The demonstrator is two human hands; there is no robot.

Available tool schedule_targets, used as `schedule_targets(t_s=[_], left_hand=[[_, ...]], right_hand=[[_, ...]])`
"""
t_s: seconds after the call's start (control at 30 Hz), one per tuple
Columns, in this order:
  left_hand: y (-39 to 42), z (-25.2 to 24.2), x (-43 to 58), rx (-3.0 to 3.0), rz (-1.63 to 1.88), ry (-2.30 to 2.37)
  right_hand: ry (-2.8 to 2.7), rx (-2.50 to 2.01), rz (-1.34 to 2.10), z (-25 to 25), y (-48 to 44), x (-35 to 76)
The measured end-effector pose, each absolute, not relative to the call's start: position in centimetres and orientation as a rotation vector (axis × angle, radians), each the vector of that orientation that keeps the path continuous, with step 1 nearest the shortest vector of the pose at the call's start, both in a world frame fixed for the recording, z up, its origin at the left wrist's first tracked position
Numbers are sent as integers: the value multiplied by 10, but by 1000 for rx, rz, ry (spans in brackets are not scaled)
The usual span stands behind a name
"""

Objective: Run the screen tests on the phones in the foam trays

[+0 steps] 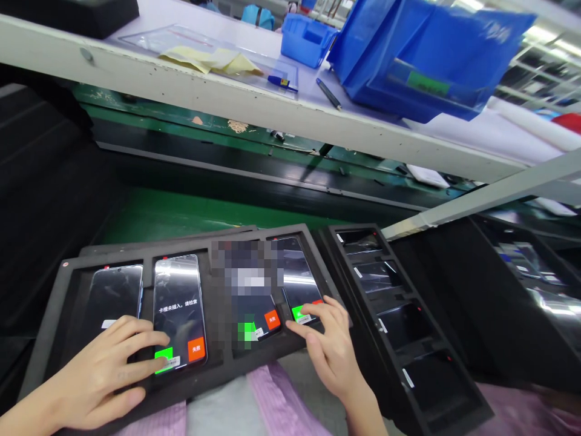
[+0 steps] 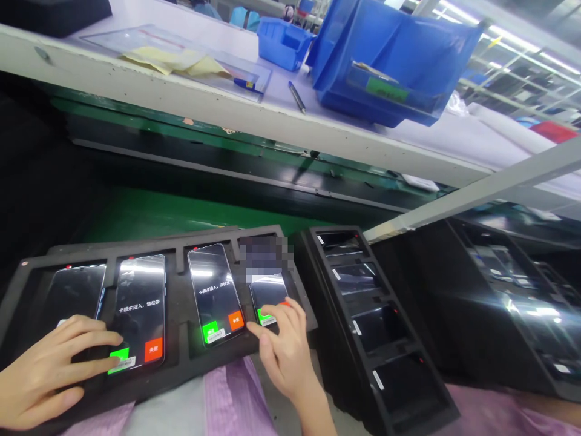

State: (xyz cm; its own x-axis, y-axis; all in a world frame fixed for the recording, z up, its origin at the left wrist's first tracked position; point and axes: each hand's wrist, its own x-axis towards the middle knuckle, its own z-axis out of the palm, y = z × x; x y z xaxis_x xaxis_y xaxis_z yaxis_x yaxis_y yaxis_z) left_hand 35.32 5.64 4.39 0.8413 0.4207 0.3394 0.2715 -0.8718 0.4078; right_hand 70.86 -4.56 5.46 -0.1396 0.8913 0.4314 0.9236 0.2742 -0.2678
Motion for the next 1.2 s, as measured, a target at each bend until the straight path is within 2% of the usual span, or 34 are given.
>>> schedule_targets(t_s=[0.23,0.4,0.6,1.2], left_hand=[[60,40,350,2706,643,513],[64,44,350,2701,623,711],[68,46,353,2681,797,910],[66,47,356,2664,591,618]], right_hand=[[-2261,-1601,96,54,-35,672],[-2230,-1507,10,44,-25,676],[-2251,-1461,-105,31,2,677],[-2208,-1419,-87,28,-4,681]])
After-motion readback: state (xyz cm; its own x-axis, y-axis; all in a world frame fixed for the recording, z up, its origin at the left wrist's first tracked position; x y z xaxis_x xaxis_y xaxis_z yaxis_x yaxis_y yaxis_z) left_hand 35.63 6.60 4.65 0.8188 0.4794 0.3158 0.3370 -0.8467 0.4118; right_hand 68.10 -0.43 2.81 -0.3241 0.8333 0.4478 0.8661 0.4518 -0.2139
